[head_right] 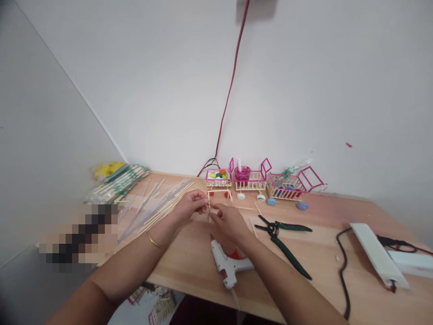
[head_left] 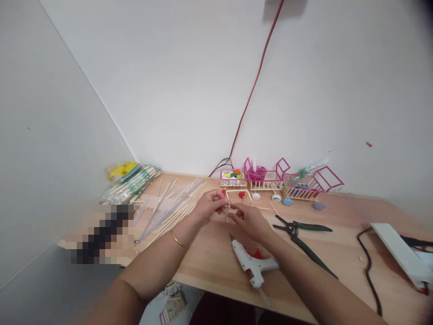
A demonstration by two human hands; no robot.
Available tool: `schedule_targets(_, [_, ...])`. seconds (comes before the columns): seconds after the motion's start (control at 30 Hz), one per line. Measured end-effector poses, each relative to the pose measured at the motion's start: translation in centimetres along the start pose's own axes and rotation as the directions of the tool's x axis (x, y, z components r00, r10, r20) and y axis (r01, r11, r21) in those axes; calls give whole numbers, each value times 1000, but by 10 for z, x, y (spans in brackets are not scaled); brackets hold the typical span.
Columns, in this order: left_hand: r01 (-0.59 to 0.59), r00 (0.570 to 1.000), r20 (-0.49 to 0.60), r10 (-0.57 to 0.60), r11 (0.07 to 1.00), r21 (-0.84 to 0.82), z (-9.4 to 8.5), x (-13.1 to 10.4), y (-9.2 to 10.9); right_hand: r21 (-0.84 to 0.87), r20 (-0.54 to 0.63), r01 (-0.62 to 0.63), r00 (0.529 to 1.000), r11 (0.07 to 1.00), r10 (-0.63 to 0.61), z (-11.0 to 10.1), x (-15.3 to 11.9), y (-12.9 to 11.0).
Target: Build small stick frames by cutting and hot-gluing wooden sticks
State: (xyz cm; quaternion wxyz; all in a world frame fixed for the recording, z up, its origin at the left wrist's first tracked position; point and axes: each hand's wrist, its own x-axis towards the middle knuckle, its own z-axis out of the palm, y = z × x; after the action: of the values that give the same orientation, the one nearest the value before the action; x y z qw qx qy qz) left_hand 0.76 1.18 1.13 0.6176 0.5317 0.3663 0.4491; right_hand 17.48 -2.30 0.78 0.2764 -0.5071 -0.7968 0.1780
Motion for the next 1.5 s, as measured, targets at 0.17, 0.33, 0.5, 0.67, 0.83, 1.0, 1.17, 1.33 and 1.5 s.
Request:
schedule_targets(0.17, [-2, 1000, 12, 3, 1000, -18, 0, 0, -1, 18, -7, -35, 999, 999, 35, 3, 2, -4])
schedule_targets(0.33, [-9, 1000, 11, 10, 1000, -27, 0, 0, -1, 6, -25, -14, 1000, 1000, 14, 4, 4, -4])
schedule_targets(0.5, [-3, 1000, 7, 3, 1000, -29, 0, 0, -3, -32, -31, 6, 1000, 999, -7, 0, 3, -2])
schedule_targets(0.67, [-3, 1000, 5, 3, 999, -37, -3, 1, 0, -41, -16, -9, 1000, 999, 8, -15, -4, -1])
schedule_targets(0.83, [-22, 998, -65, 24, 999, 36, -7, 2, 5, 156, 11, -11, 1000, 988, 10, -37, -8, 0])
schedule_targets(1.0, [-150, 958, -208, 199, 962, 229, -15, 6, 5, 328, -152, 61, 988, 943, -11, -56, -6, 9])
schedule_targets(1.17, [-198, 890, -301, 342, 885, 421, -23, 5, 11, 141, -356, 123, 932, 982, -66, -73, -4, 21])
schedule_targets(1.33, [-258, 909, -204, 363, 875, 409, -15, 2, 12, -135, -339, 297, 883, 945, -326, -65, 1, 23])
schedule_targets(1.5, [-232, 964, -58, 260, 926, 299, -8, 0, 9, -232, -284, 347, 869, 909, -404, -49, 7, 17])
